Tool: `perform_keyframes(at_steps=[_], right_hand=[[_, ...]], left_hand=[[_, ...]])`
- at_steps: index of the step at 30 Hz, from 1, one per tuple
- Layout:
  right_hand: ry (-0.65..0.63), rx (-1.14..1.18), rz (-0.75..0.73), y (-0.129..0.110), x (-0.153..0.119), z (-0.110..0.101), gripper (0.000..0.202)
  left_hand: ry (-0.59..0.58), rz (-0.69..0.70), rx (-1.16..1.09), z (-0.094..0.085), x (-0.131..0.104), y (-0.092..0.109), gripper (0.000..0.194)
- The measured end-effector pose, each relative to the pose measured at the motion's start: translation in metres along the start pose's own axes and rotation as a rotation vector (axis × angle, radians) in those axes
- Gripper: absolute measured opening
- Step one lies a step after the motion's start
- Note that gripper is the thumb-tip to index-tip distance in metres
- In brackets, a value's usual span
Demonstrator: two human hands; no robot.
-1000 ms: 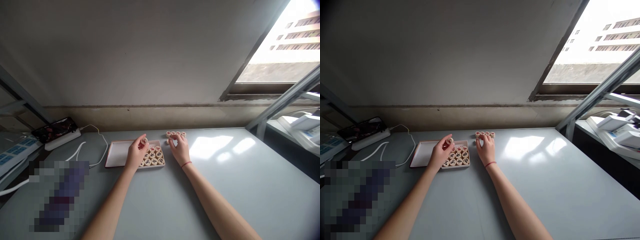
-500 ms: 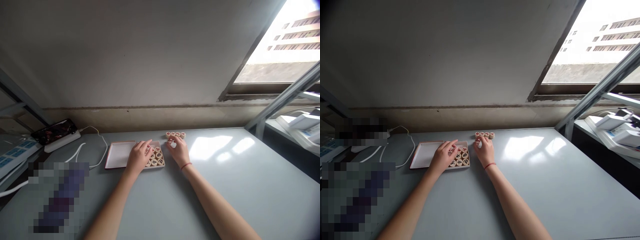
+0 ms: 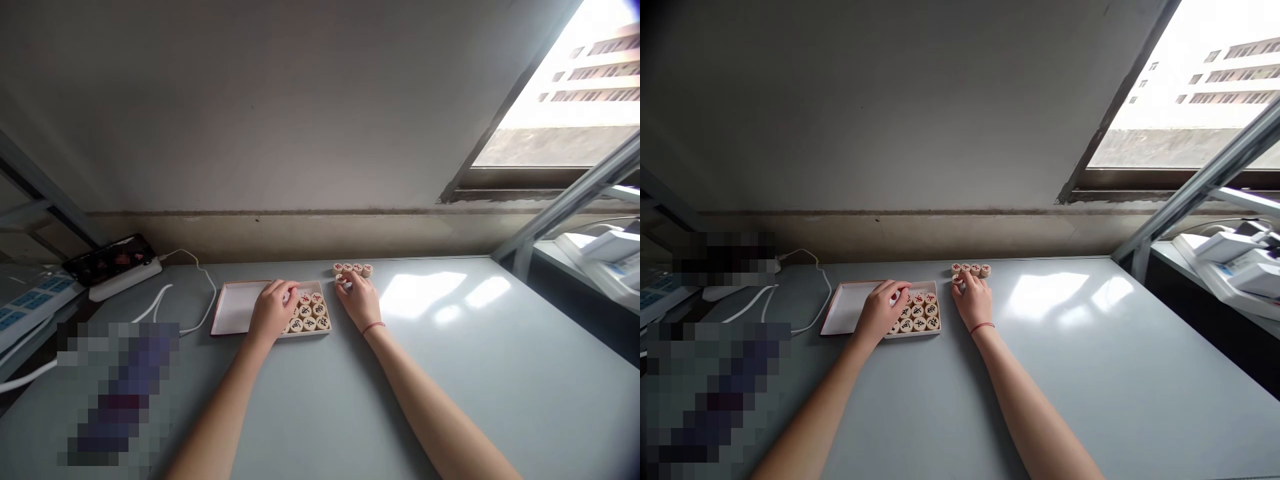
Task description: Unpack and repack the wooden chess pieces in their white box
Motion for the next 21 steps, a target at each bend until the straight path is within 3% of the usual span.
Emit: perform_keyframes(at_steps=[21], right_hand=[[0.026,0.037,0.0,0.002,0.005,0.002,0.005]], left_hand=[[0.03,-0.033,0.105,0.001,0.001,-0.012,0.023]])
Point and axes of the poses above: each hand's wrist, its own x-axis towards the middle knuckle, its own z-axis out of the palm, y = z × x, the point moved 3 cm from there along x, towards the middle knuckle, and after that the axes turned 4 degrees about -z, right-handed, at the moved point
